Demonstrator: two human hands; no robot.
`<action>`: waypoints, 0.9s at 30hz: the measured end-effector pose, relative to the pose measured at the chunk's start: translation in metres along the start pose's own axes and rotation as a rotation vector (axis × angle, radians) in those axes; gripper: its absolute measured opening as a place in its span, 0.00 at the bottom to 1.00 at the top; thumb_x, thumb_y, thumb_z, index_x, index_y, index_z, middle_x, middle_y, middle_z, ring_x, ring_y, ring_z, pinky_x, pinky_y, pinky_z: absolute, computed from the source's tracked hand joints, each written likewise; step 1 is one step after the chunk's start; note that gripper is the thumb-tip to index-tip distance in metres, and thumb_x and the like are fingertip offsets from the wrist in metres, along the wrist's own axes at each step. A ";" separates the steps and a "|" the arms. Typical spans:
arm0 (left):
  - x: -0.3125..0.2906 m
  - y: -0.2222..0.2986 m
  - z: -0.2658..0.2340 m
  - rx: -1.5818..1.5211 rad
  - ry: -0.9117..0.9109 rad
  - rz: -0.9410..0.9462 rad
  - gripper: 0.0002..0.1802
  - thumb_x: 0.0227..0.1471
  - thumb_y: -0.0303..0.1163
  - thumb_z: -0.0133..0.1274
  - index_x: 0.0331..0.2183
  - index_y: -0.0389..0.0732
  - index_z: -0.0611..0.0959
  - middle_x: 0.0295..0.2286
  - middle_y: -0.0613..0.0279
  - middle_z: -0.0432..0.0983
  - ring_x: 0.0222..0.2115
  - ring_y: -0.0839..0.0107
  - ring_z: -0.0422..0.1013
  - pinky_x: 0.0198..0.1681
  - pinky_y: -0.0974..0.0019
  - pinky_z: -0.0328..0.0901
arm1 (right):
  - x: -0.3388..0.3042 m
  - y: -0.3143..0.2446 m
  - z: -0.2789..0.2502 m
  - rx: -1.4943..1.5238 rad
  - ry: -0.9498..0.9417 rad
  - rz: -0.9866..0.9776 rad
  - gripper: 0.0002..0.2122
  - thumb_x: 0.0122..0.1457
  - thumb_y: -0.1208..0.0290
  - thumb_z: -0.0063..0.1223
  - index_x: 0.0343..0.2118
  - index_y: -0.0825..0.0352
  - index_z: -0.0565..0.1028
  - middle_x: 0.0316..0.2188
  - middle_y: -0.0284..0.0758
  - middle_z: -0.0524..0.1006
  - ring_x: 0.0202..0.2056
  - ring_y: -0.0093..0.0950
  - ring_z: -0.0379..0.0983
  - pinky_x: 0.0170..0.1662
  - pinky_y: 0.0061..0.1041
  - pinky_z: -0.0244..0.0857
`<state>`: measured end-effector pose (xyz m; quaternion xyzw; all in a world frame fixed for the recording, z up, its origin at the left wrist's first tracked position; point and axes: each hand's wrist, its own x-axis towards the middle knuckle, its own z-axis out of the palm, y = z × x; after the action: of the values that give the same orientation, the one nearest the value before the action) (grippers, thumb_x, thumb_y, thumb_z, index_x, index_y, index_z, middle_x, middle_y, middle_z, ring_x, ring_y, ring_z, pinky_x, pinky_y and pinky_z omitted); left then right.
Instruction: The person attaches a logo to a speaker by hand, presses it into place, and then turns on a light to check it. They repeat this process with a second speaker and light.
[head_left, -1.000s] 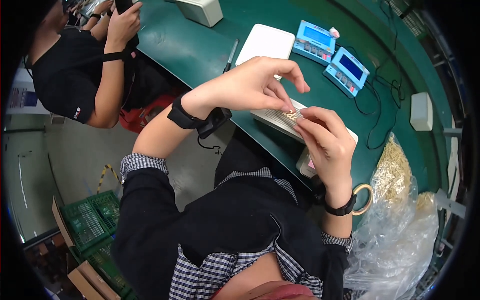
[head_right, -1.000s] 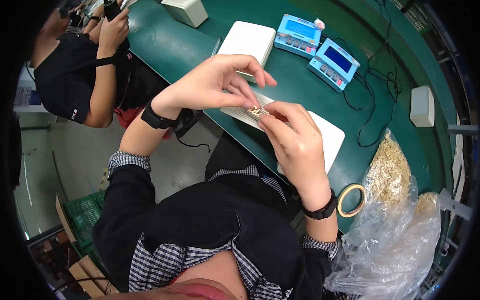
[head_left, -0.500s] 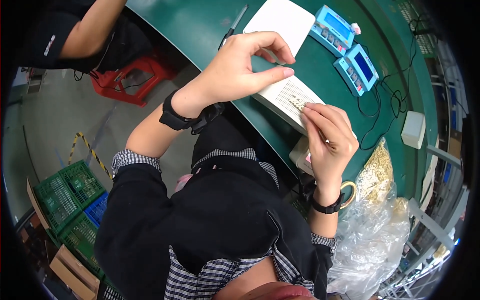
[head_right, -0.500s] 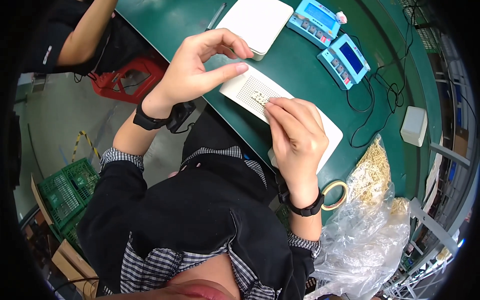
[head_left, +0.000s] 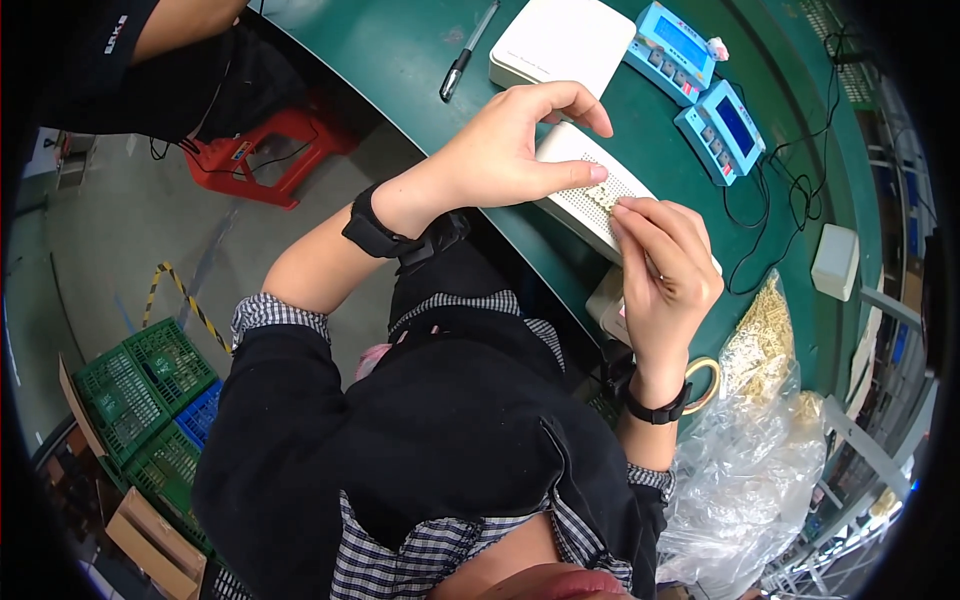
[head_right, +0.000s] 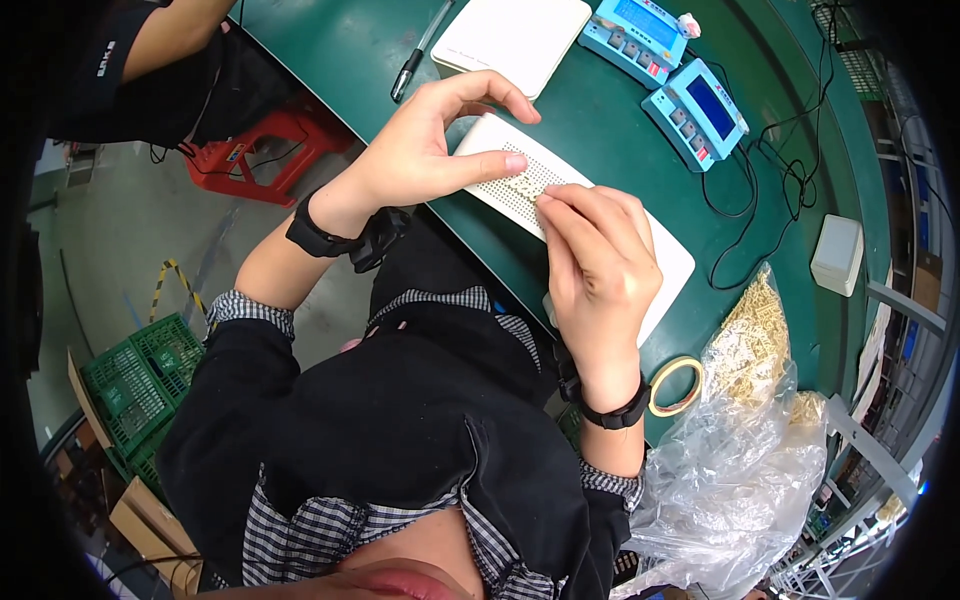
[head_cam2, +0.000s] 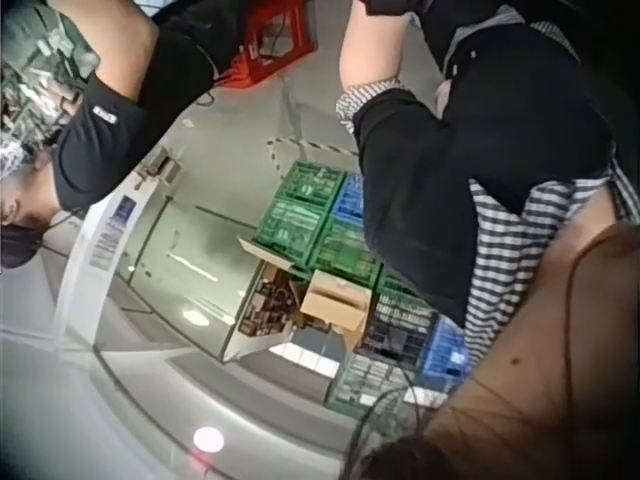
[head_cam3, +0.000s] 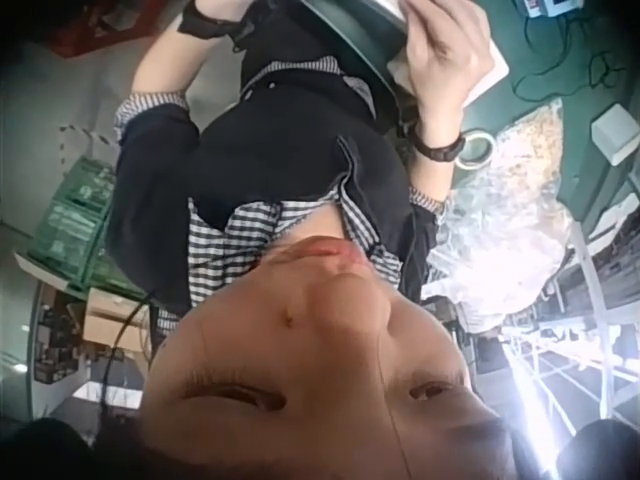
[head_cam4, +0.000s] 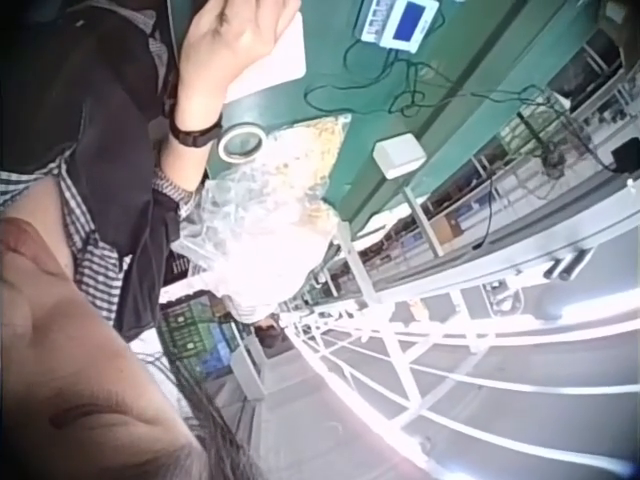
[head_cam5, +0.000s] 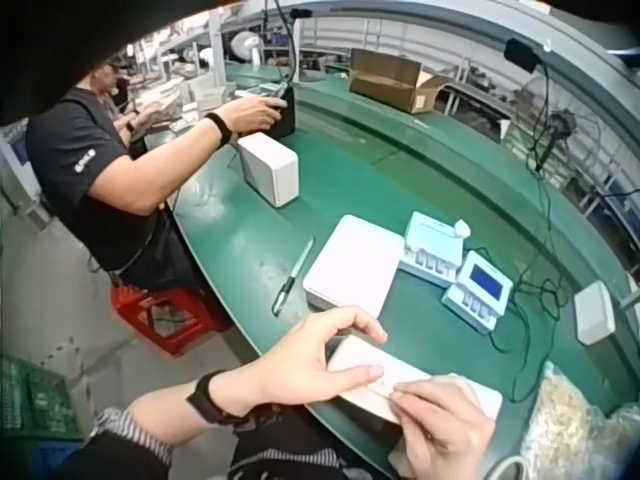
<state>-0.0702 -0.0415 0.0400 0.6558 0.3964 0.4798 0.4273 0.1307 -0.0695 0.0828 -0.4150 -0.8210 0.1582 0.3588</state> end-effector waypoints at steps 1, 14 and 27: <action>0.001 -0.003 0.001 -0.023 0.010 -0.008 0.17 0.44 0.29 0.63 0.37 0.36 0.78 0.36 0.60 0.76 0.42 0.69 0.72 0.50 0.65 0.63 | 0.000 0.000 0.000 0.002 0.002 0.004 0.07 0.45 0.84 0.62 0.29 0.70 0.80 0.29 0.34 0.80 0.34 0.31 0.75 0.38 0.25 0.69; -0.001 0.007 0.007 -0.120 -0.083 -0.094 0.16 0.47 0.22 0.59 0.39 0.39 0.72 0.39 0.63 0.72 0.43 0.74 0.68 0.49 0.69 0.63 | -0.007 0.007 -0.022 -0.093 -0.209 0.046 0.11 0.50 0.77 0.60 0.38 0.65 0.82 0.49 0.40 0.72 0.51 0.37 0.67 0.50 0.31 0.64; 0.008 0.008 0.010 -0.116 -0.074 -0.171 0.23 0.44 0.28 0.65 0.40 0.40 0.70 0.36 0.64 0.70 0.39 0.76 0.66 0.46 0.72 0.62 | -0.020 0.020 0.008 0.515 0.052 0.531 0.17 0.60 0.72 0.50 0.52 0.70 0.71 0.52 0.38 0.68 0.53 0.27 0.64 0.57 0.24 0.53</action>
<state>-0.0583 -0.0377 0.0480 0.6111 0.4065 0.4391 0.5182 0.1442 -0.0731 0.0564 -0.5134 -0.6086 0.4367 0.4187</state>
